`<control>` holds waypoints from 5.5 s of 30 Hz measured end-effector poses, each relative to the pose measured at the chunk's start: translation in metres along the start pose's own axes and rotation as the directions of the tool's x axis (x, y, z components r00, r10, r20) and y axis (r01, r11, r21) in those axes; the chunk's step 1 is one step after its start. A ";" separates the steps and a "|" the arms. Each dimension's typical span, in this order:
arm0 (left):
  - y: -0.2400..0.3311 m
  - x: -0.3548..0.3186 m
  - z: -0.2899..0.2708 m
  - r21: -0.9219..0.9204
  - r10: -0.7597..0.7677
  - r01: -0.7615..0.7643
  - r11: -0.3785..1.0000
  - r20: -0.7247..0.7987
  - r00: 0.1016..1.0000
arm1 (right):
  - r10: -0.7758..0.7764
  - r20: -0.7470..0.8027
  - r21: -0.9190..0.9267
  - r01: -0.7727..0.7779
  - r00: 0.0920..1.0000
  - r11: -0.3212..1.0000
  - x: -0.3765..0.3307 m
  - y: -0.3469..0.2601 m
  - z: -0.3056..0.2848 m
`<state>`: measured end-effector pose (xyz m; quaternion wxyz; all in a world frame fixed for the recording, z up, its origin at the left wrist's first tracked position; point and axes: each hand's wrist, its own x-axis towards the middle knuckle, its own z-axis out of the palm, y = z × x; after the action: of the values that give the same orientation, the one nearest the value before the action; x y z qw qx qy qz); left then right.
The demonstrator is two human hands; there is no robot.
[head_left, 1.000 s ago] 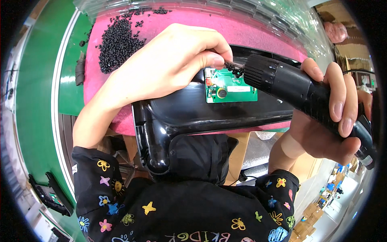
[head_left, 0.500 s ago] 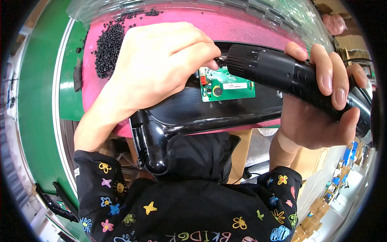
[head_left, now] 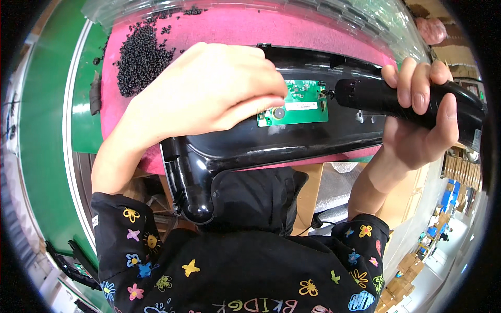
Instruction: Assemble circuit boards into plastic housings using an electric screwdriver.
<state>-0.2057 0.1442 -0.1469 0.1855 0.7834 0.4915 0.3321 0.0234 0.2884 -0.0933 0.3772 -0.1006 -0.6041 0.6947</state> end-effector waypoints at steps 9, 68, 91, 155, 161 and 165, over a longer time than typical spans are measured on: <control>-0.003 0.001 0.007 0.024 -0.021 0.018 1.000 0.148 0.989 | 0.053 0.046 -0.024 -0.052 0.998 0.998 0.003 0.010 -0.011; 0.041 -0.039 -0.024 -0.044 -0.167 0.166 0.985 -0.474 0.865 | -0.009 0.229 -0.068 0.026 0.973 0.997 -0.004 -0.002 0.118; 0.040 -0.052 -0.023 0.071 -0.156 0.196 0.978 -0.373 0.915 | -0.066 0.389 -0.083 0.106 0.919 0.991 -0.004 -0.003 0.121; 0.054 -0.054 -0.026 0.153 -0.078 0.126 0.980 -0.283 0.956 | -0.113 0.406 0.032 0.109 0.907 0.994 -0.015 -0.019 0.124; 0.052 -0.051 -0.025 0.108 0.084 -0.054 0.993 -0.290 0.953 | -0.187 0.177 0.366 0.112 0.966 0.924 -0.022 -0.051 0.121; 0.054 -0.049 -0.025 0.068 0.103 -0.086 0.994 -0.299 0.949 | -0.273 0.216 0.359 0.184 0.937 0.915 -0.022 -0.059 0.109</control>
<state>-0.2031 0.0759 -0.1125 0.0708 0.7509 0.4849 0.4428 -0.0024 0.1897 -0.0193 0.3849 0.1292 -0.5300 0.7445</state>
